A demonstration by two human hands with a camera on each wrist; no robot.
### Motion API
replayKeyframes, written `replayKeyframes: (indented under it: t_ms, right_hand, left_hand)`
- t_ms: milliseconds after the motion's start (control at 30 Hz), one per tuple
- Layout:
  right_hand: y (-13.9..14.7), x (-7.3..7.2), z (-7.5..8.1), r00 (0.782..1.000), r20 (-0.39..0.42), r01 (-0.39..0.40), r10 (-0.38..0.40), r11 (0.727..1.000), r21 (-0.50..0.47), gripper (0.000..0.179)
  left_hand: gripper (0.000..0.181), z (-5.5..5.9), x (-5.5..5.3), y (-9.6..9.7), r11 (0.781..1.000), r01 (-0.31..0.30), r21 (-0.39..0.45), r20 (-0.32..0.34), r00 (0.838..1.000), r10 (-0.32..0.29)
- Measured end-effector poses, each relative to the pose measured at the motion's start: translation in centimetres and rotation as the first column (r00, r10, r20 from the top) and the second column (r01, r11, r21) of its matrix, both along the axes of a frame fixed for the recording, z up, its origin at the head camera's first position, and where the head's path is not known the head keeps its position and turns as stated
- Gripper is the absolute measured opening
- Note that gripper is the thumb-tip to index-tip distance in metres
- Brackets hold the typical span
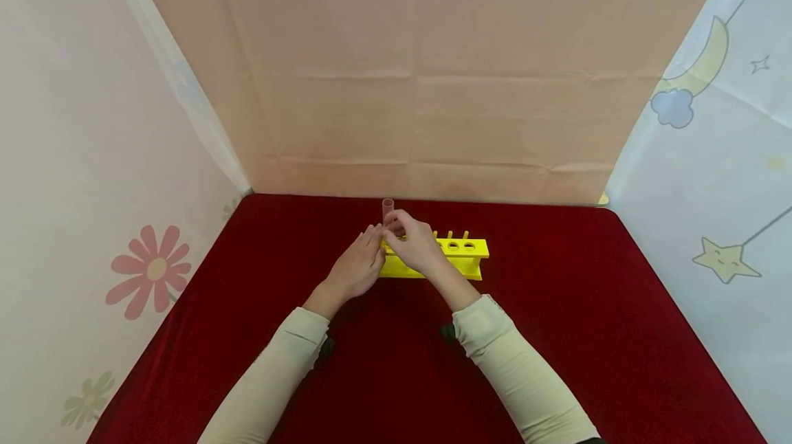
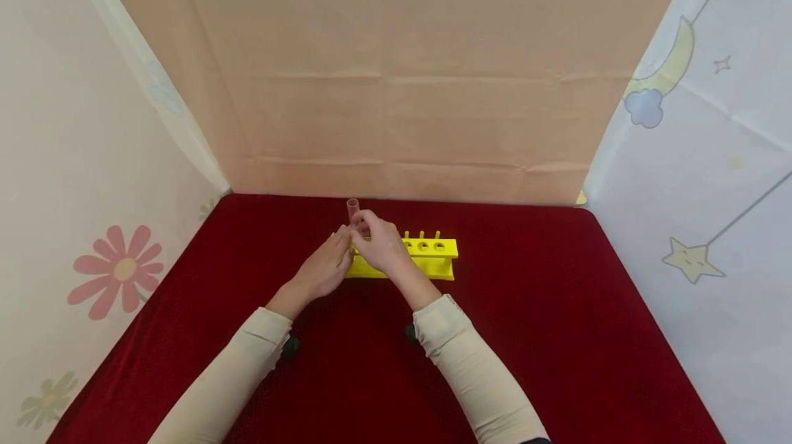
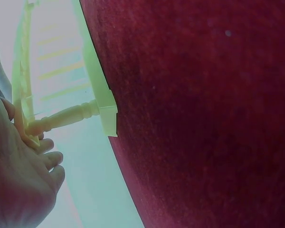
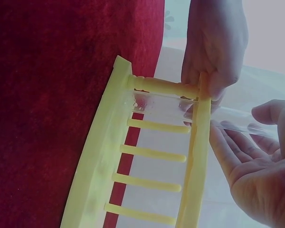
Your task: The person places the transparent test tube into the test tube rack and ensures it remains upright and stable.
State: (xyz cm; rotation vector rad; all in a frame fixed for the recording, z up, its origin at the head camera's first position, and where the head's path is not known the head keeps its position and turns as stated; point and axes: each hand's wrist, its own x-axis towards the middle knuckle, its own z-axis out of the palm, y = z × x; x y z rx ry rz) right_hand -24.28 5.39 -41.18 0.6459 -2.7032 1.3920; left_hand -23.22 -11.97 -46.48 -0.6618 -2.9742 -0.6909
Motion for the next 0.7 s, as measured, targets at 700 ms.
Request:
replayKeyframes:
  t_ms: [700]
  right_hand:
    - [-0.07,0.00,-0.15,1.000,0.010,0.006,-0.006,1.000,0.019,0.024]
  left_hand:
    - [0.056,-0.01,-0.06,-0.04,1.000,-0.005,-0.011,0.019,1.000,0.005]
